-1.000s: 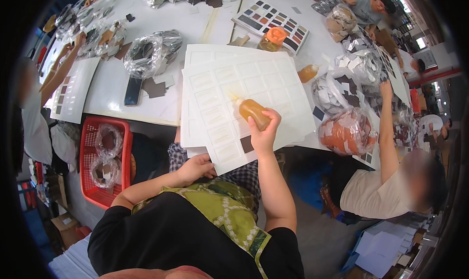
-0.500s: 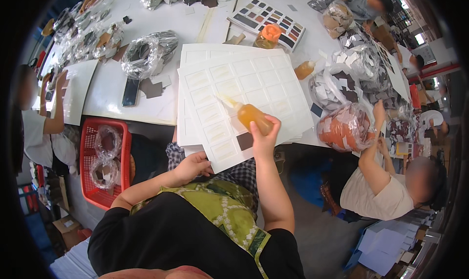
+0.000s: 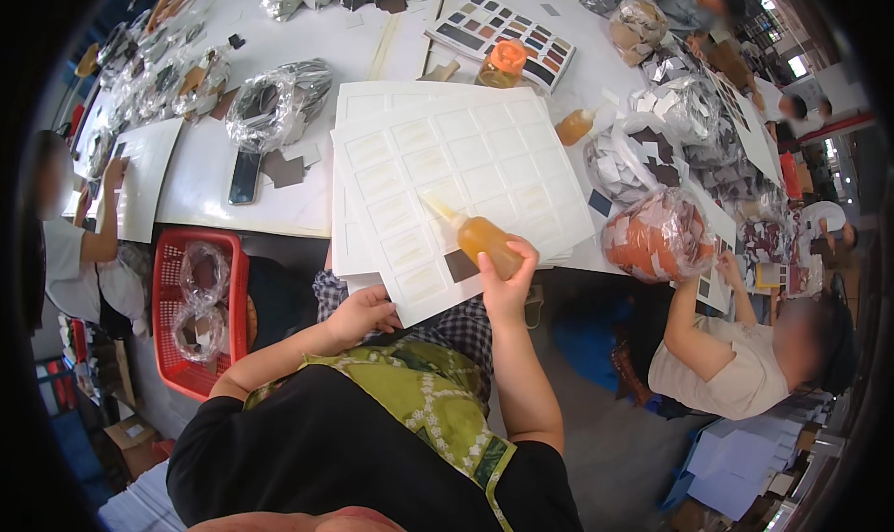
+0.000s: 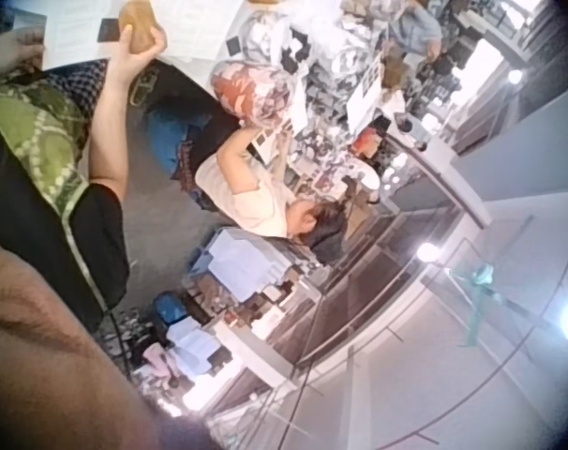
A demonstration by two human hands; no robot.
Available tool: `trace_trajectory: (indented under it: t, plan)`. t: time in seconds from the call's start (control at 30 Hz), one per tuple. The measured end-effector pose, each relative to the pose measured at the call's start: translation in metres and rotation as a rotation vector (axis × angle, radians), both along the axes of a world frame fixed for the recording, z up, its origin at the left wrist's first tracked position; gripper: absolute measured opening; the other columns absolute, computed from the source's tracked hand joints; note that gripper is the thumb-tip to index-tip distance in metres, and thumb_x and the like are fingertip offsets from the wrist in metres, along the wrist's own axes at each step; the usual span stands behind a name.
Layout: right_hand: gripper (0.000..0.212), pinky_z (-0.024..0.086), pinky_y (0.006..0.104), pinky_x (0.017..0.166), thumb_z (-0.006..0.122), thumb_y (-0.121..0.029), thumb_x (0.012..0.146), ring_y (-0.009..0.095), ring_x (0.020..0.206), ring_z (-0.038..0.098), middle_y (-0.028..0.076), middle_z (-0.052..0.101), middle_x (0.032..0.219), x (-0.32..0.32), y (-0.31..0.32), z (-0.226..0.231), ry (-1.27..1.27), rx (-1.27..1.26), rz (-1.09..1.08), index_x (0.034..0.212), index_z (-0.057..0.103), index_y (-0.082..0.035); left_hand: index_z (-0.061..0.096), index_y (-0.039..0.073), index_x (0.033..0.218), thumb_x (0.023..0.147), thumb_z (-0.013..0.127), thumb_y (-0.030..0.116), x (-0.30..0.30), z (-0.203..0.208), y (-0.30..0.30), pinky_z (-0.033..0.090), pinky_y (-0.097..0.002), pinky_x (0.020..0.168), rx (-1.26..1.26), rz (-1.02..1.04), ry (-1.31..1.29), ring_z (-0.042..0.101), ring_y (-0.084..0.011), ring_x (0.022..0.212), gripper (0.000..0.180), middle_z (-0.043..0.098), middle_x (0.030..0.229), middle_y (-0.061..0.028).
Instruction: Applying liquid adhesive from a bottle to grid patterns on white boards for sample preparation.
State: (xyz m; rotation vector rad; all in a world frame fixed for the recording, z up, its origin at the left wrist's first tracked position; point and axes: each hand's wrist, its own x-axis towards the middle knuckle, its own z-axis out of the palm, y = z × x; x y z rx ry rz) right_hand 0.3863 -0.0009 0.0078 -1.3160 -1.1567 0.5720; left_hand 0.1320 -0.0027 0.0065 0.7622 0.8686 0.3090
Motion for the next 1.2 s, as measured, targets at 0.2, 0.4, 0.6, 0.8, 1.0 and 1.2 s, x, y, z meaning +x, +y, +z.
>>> trace_trajectory:
  t: [0.2,0.4,0.6,0.8,1.0,1.2]
  plan:
    - [0.045,0.037,0.0372,0.096,0.070,-0.005,0.077,0.026,0.112,0.043,0.015,0.041,0.119,0.020,-0.011,-0.011,-0.283,0.037,-0.149,0.110,0.040,-0.008,0.050,0.003,0.123,0.094,0.044,0.011,0.001,-0.002,-0.001,0.050,-0.0254,0.073,0.013,0.010,0.013,0.062,-0.0121,0.084,0.031,0.063,0.102,-0.0052]
    - [0.042,0.043,0.0329,0.093,0.065,0.001,0.080,0.022,0.109,0.046,0.011,0.045,0.117,0.007,-0.026,-0.011,0.443,-0.073,-0.071,0.112,0.040,-0.010,0.052,0.002,0.117,0.094,0.043,0.011,0.000,-0.003,-0.002,0.050,-0.0257,0.072,0.031,0.023,0.025,0.062,-0.0127,0.083,0.026,0.063,0.100,-0.0060]
    - [0.043,0.040,0.0345,0.094,0.066,-0.001,0.080,0.024,0.109,0.045,0.013,0.043,0.117,0.028,-0.046,-0.008,0.070,-0.014,-0.144,0.112,0.038,-0.009,0.053,0.002,0.115,0.095,0.043,0.011,-0.002,0.000,-0.003,0.050,-0.0258,0.071,0.025,0.047,0.036,0.062,-0.0132,0.083,0.024,0.063,0.098,-0.0063]
    - [0.045,0.035,0.0363,0.097,0.068,-0.001,0.077,0.025,0.111,0.043,0.016,0.041,0.119,0.018,-0.053,-0.001,-0.199,0.011,-0.009,0.110,0.038,-0.008,0.054,0.003,0.115,0.095,0.044,0.012,-0.001,0.000,-0.003,0.050,-0.0250,0.072,0.025,0.058,0.044,0.062,-0.0104,0.081,0.024,0.064,0.097,-0.0043]
    - [0.044,0.037,0.0352,0.095,0.067,-0.001,0.078,0.024,0.108,0.045,0.015,0.042,0.118,0.030,-0.060,0.000,-0.069,0.043,-0.122,0.110,0.038,-0.007,0.055,0.003,0.111,0.095,0.044,0.011,-0.005,-0.001,-0.003,0.050,-0.0249,0.070,0.038,0.094,0.062,0.062,-0.0113,0.078,0.021,0.064,0.092,-0.0054]
    - [0.040,0.043,0.0350,0.084,0.067,-0.005,0.080,0.024,0.101,0.049,0.013,0.045,0.115,0.017,-0.066,-0.005,0.050,0.011,-0.016,0.109,0.040,-0.009,0.056,0.003,0.105,0.095,0.044,0.011,-0.003,0.004,-0.003,0.048,-0.0239,0.067,0.060,0.138,0.094,0.061,-0.0112,0.075,0.017,0.064,0.089,-0.0052]
